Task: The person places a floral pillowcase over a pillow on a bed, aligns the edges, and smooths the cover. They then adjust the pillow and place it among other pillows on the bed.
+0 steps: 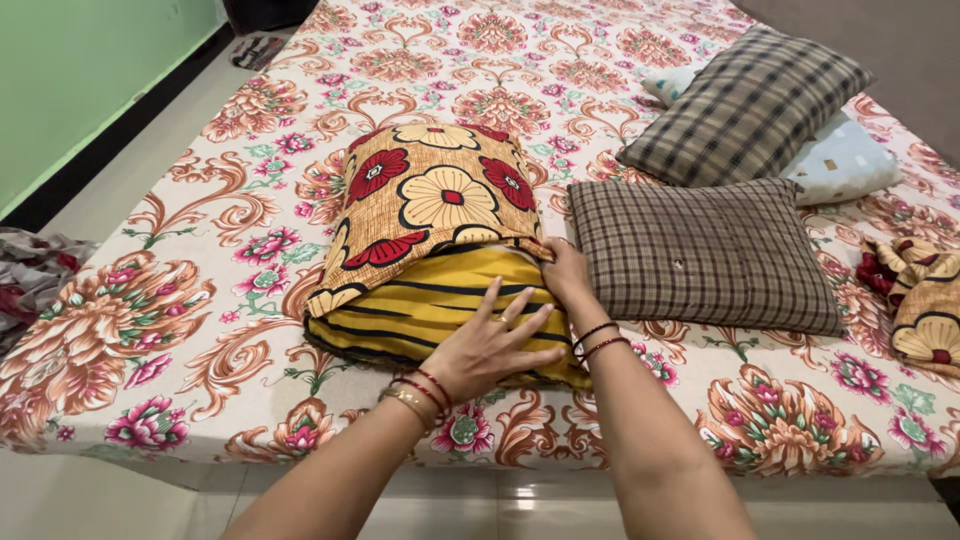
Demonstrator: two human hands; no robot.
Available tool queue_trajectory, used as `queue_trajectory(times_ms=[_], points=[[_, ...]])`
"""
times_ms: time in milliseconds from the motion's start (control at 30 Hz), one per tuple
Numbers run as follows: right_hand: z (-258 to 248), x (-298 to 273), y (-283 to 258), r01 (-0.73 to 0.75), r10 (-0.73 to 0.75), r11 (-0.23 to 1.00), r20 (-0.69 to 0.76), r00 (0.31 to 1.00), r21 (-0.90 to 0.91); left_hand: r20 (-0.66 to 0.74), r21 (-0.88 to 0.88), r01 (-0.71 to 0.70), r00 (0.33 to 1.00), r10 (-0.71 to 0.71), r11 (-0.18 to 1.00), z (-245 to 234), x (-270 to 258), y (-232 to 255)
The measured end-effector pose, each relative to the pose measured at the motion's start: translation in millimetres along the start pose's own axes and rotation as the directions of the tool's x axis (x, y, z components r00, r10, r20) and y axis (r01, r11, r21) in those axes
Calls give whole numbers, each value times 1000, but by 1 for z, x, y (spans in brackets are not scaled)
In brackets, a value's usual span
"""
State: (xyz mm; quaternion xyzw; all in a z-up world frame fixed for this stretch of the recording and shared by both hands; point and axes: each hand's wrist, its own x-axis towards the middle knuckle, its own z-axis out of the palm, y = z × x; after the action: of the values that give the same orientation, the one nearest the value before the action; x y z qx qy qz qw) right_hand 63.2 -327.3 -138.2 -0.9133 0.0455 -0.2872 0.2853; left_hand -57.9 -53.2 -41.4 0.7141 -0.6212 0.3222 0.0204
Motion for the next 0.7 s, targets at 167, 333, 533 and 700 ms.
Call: queue_trajectory(times_ms=[167, 333, 533, 700], points=[[44, 12, 47, -321, 250, 804, 204, 946, 500, -30, 78, 151, 988, -149, 985, 11, 11, -15], [14, 13, 8, -481, 119, 290, 467, 876, 827, -52, 81, 319, 947, -316, 944, -11, 6, -44], [-13, -3, -63, -291, 100, 425, 275, 956, 857, -153, 157, 435, 898, -414, 887, -29, -9, -67], [-23, -27, -108, -167, 164, 744, 66, 984, 647, -209, 258, 507, 860, -465, 823, -23, -14, -71]])
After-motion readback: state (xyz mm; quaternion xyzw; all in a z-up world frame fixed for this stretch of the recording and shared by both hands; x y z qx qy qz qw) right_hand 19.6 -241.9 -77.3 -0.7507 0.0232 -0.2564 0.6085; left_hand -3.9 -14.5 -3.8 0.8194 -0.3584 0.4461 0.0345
